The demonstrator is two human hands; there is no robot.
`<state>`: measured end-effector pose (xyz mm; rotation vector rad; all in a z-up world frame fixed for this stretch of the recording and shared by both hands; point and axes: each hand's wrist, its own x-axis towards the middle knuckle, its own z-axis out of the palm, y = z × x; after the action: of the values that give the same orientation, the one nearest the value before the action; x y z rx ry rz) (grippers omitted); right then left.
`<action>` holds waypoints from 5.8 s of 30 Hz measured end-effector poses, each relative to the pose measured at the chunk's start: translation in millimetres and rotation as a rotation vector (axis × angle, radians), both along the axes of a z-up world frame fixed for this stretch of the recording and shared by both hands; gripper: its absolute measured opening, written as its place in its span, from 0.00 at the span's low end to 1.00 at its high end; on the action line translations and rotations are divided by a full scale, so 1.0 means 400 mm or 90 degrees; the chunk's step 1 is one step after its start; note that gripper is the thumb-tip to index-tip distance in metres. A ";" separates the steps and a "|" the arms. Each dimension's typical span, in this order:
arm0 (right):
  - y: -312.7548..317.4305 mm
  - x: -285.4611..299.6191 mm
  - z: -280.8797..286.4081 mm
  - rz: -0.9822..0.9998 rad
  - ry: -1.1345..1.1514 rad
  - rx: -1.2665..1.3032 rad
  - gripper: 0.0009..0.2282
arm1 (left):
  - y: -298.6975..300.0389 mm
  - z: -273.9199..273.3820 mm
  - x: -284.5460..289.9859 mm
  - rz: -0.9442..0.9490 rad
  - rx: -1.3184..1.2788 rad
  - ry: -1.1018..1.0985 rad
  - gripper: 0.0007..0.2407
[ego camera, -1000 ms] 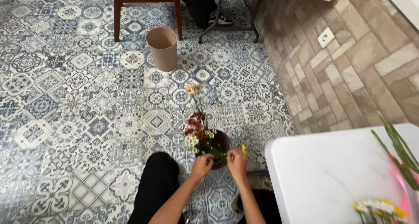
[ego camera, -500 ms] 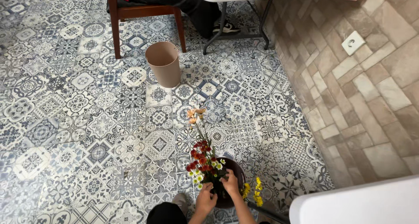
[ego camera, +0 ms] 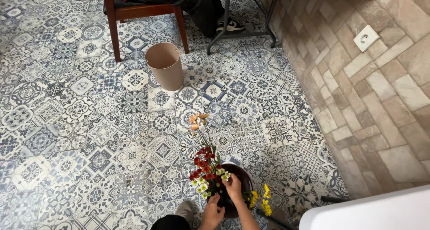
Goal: The person arranges flowers by hand, gathering stems together, cutting them with shears, and binding them with ribbon on a table.
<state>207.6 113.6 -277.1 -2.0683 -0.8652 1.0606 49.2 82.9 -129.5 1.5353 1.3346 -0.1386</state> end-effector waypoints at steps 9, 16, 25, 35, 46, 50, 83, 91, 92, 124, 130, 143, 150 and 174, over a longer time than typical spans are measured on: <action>-0.104 0.006 0.300 0.019 -0.101 0.186 0.08 | -0.020 0.053 -0.003 0.036 0.099 -0.053 0.23; -0.163 0.050 0.376 -0.082 -0.085 0.187 0.12 | -0.069 0.109 -0.003 0.016 0.121 -0.125 0.24; -0.227 0.040 0.629 -0.061 -0.058 0.263 0.19 | -0.066 0.149 0.013 0.016 0.145 -0.115 0.29; -0.218 0.017 0.901 -0.038 0.039 0.285 0.08 | -0.001 0.263 0.056 -0.007 0.222 -0.201 0.31; -0.332 -0.015 1.201 0.024 -0.056 0.334 0.15 | -0.092 0.639 0.011 -0.054 0.394 -0.410 0.07; -0.419 -0.036 1.235 -0.018 -0.065 0.478 0.25 | -0.131 0.781 -0.010 -0.039 0.364 -0.430 0.08; -1.470 0.042 1.526 -0.423 -0.252 0.382 0.11 | -1.004 1.085 0.409 -0.157 -0.236 -0.777 0.09; -1.631 0.111 1.526 -0.488 -0.290 0.327 0.12 | -1.162 1.042 0.528 -0.203 -0.369 -0.726 0.13; -1.644 0.117 1.526 -0.491 -0.295 0.302 0.12 | -1.175 1.041 0.533 -0.192 -0.389 -0.725 0.12; -1.692 0.306 1.429 -0.437 -0.528 0.221 0.08 | -1.190 0.973 0.669 -0.232 -0.358 -0.601 0.40; -1.681 0.321 1.407 -0.455 -0.518 0.194 0.07 | -1.150 1.044 0.577 -0.213 -0.358 -0.609 0.27; -1.656 0.283 1.457 -0.423 -0.612 0.156 0.08 | -1.210 0.950 0.489 -0.536 -0.129 -0.503 0.23; -1.716 0.218 1.543 -0.295 -0.451 0.033 0.19 | -1.234 0.924 0.525 -0.470 -0.111 -0.495 0.20; -1.734 0.243 1.506 -0.170 -0.704 -0.158 0.34 | -1.287 1.016 0.486 -0.207 -0.380 -0.538 0.35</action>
<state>305.0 -580.2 325.2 -2.8788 -0.9045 -0.2309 243.7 -431.8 276.8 1.0771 0.3197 -0.0658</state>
